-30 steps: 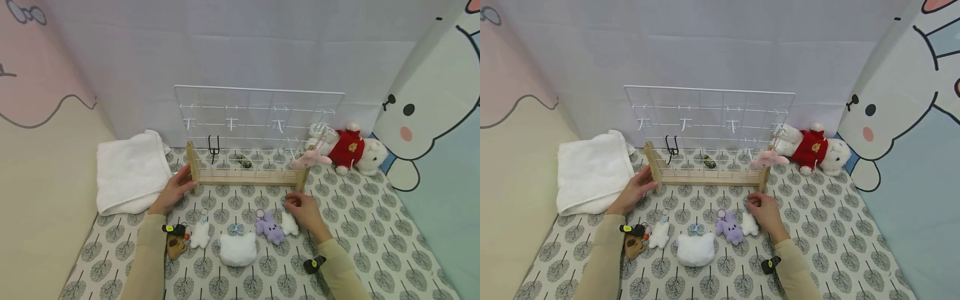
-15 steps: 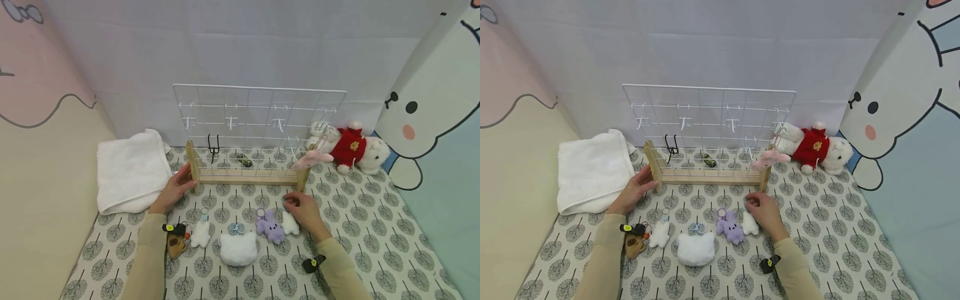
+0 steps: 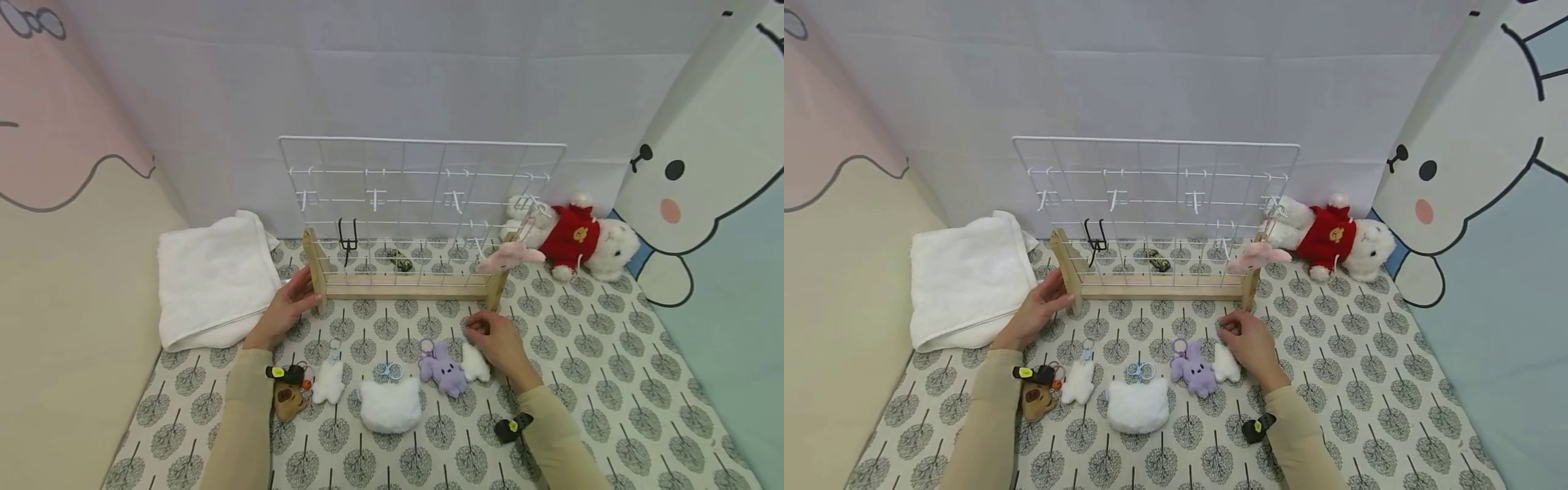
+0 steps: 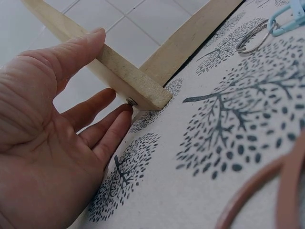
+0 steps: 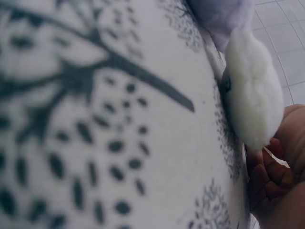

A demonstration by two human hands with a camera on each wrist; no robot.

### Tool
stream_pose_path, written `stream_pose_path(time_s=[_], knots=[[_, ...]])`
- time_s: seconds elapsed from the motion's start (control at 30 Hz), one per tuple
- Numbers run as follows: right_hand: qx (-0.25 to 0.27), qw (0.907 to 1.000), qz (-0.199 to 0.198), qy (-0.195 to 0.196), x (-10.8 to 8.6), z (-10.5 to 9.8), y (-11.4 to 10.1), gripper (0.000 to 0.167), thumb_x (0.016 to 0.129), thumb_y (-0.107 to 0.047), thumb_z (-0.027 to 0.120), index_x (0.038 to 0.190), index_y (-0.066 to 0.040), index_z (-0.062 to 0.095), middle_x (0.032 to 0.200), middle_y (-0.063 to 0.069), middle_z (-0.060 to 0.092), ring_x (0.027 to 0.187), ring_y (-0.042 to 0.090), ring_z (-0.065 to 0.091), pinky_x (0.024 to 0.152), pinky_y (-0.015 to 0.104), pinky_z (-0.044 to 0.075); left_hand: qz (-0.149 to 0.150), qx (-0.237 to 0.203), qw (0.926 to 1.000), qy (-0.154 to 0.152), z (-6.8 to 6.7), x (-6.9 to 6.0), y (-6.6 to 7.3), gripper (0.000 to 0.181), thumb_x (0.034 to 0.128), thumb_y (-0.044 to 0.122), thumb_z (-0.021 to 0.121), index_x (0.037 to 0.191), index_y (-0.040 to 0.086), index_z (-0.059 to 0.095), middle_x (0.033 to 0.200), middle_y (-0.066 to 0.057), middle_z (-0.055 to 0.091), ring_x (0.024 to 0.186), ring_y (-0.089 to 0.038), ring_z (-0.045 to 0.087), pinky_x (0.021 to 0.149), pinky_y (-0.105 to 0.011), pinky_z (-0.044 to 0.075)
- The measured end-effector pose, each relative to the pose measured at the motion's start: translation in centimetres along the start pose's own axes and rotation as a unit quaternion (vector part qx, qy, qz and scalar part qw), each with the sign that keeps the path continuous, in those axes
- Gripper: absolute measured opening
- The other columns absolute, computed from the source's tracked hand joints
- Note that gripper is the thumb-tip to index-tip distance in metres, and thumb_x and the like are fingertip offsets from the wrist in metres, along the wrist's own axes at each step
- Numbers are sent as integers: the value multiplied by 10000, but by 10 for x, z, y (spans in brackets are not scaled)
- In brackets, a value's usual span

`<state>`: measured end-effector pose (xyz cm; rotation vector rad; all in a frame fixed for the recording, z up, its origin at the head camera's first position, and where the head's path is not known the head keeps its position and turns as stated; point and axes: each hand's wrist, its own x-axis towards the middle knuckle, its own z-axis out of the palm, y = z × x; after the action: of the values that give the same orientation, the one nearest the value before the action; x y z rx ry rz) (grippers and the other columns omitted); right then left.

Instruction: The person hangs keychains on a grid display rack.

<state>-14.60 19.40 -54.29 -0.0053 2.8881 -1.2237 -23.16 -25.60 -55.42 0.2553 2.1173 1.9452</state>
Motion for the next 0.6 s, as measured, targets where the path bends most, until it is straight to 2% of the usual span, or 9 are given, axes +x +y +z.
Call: stream_pose_path(time_s=[0.07, 0.17, 0.6], knots=[[68, 10000, -12, 16, 0, 1, 1, 119, 937, -126, 783, 1035, -61, 764, 857, 34, 701, 745, 157, 593, 687, 332, 469, 2, 32, 10000, 3, -1, 0, -1, 834, 1022, 151, 707, 1702, 228, 230, 1689, -164, 356, 1545, -335, 359, 1282, -468, 266], [86, 10000, -3, 25, 0, 1, 5, 104, 935, -129, 787, 1018, -68, 773, 834, 24, 689, 736, 151, 577, 678, 315, 466, 9, 53, 10000, -16, -2, -1, -3, 836, 1023, 158, 708, 1703, 230, 226, 1693, -167, 349, 1554, -340, 341, 1288, -505, 238], [228, 9992, 15, -341, -6, -10, 5, 116, 941, -165, 798, 1016, -77, 807, 901, 30, 744, 790, 153, 623, 694, 292, 514, 62, 27, 10000, -60, -2, 1, -2, 838, 1021, 151, 710, 1702, 230, 230, 1691, -160, 356, 1552, -333, 345, 1274, -448, 284]])
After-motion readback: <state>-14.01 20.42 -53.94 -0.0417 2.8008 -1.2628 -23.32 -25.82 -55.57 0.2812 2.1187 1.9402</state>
